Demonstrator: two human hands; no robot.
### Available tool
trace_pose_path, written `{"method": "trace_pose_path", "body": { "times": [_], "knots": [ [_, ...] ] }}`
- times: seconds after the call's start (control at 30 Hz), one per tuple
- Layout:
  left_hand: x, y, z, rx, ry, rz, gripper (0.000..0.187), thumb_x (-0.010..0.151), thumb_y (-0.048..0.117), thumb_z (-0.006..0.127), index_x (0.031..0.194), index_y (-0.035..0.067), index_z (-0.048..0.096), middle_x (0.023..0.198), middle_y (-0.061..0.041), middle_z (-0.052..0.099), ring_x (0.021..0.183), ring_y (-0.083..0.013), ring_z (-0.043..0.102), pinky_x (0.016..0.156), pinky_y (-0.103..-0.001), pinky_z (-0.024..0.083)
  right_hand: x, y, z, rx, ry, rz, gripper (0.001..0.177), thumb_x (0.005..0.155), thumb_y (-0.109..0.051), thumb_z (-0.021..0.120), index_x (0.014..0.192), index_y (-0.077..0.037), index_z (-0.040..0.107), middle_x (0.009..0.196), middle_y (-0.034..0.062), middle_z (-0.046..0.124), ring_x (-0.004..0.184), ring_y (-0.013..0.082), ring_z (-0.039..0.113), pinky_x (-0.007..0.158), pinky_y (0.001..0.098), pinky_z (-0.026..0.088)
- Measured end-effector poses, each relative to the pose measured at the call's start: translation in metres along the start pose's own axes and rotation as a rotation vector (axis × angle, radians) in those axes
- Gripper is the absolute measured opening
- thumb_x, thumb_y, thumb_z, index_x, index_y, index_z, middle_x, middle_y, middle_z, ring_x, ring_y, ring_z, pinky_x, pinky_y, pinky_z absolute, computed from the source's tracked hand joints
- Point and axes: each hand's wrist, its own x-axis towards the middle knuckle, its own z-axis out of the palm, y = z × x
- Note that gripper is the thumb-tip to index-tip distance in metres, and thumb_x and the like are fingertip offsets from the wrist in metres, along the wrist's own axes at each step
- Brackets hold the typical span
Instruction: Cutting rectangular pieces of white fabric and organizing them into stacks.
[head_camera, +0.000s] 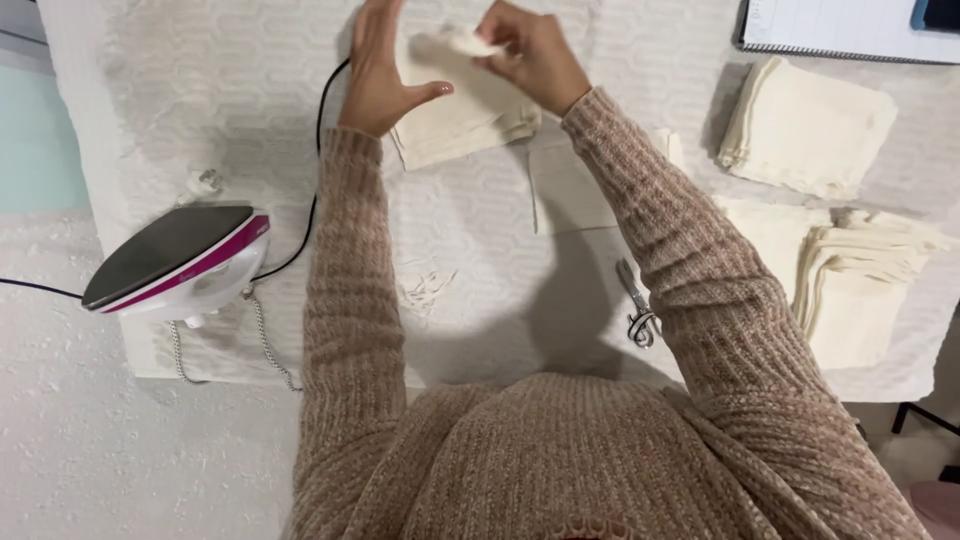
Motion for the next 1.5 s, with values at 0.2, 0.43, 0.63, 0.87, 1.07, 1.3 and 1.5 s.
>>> {"method": "trace_pose_path", "body": {
  "times": [0.2,0.43,0.63,0.87,1.07,1.3,1.5],
  "knots": [
    [0.009,0.006,-0.056,-0.059,-0.511,-0.149,0.073,0.071,0.049,0.085,0.128,0.008,0.065,0.140,-0.011,0.061,0.131,-0.0365,0.049,0.116,-0.063,0.010,-0.002,-0.048,-0.017,0.276,-0.160,0.143,0.022,0.104,0.002,0.070,0.102,-0.011,0.052,0.072,0.0036,0.065,0.045,0.0079,0.053,0.033,0.0177,0.044],
    [0.002,-0.017,-0.047,-0.286,-0.336,-0.128,0.028,0.086,0.011,0.082,0.109,0.003,0.068,0.112,-0.017,0.073,0.106,-0.0311,0.070,0.094,-0.044,0.058,-0.028,0.012,-0.001,0.381,-0.077,0.499,0.023,0.101,-0.012,0.066,0.120,-0.012,0.051,0.074,0.0011,0.066,0.053,0.0101,0.062,0.041,0.0205,0.051],
    [-0.014,-0.017,-0.010,-0.240,-0.111,-0.233,0.031,0.085,0.003,0.080,0.111,0.006,0.064,0.105,-0.013,0.075,0.058,-0.0119,0.063,0.043,-0.024,0.053,-0.037,0.068,0.019,0.096,0.067,0.492,0.019,0.096,-0.012,0.067,0.111,-0.011,0.056,0.096,0.0141,0.078,0.080,0.0211,0.080,0.065,0.0259,0.072],
    [-0.045,-0.047,0.021,-0.268,0.021,-0.255,0.080,0.084,0.006,0.085,0.144,0.004,0.032,0.109,-0.020,0.068,0.089,-0.0301,0.076,0.070,-0.032,0.070,-0.041,0.070,0.023,-0.116,0.054,0.330,0.060,0.080,0.002,0.083,0.128,-0.008,0.049,0.111,0.0249,0.072,0.096,0.0362,0.075,0.078,0.0362,0.070],
    [-0.051,0.030,0.024,0.448,0.262,-0.188,0.081,0.069,0.025,0.100,0.136,0.016,0.054,0.123,-0.008,0.061,0.111,-0.0248,0.058,0.094,-0.036,0.052,-0.086,0.018,-0.047,-0.237,0.317,-0.062,0.058,0.078,0.023,0.076,0.126,-0.003,0.056,0.110,0.0142,0.063,0.083,0.0226,0.065,0.063,0.0267,0.062],
    [-0.056,0.078,0.069,0.593,-0.433,-0.185,0.088,0.112,0.080,0.049,0.167,0.026,0.007,0.171,-0.011,-0.002,0.157,-0.0384,-0.004,0.112,-0.077,-0.011,-0.213,0.085,-0.141,-0.720,0.315,0.251,0.032,0.082,0.005,0.088,0.104,0.002,0.064,0.085,0.0105,0.068,0.070,0.0185,0.068,0.063,0.0256,0.065],
    [-0.059,0.138,0.144,0.256,-0.099,0.313,0.035,0.084,0.022,0.083,0.115,0.012,0.069,0.104,-0.001,0.063,0.098,-0.0179,0.057,0.090,-0.034,0.048,-0.229,0.091,-0.118,-0.380,0.206,0.526,0.043,0.082,-0.007,0.090,0.111,0.000,0.059,0.088,0.0085,0.062,0.069,0.0151,0.060,0.068,0.0222,0.063]
  ]
}}
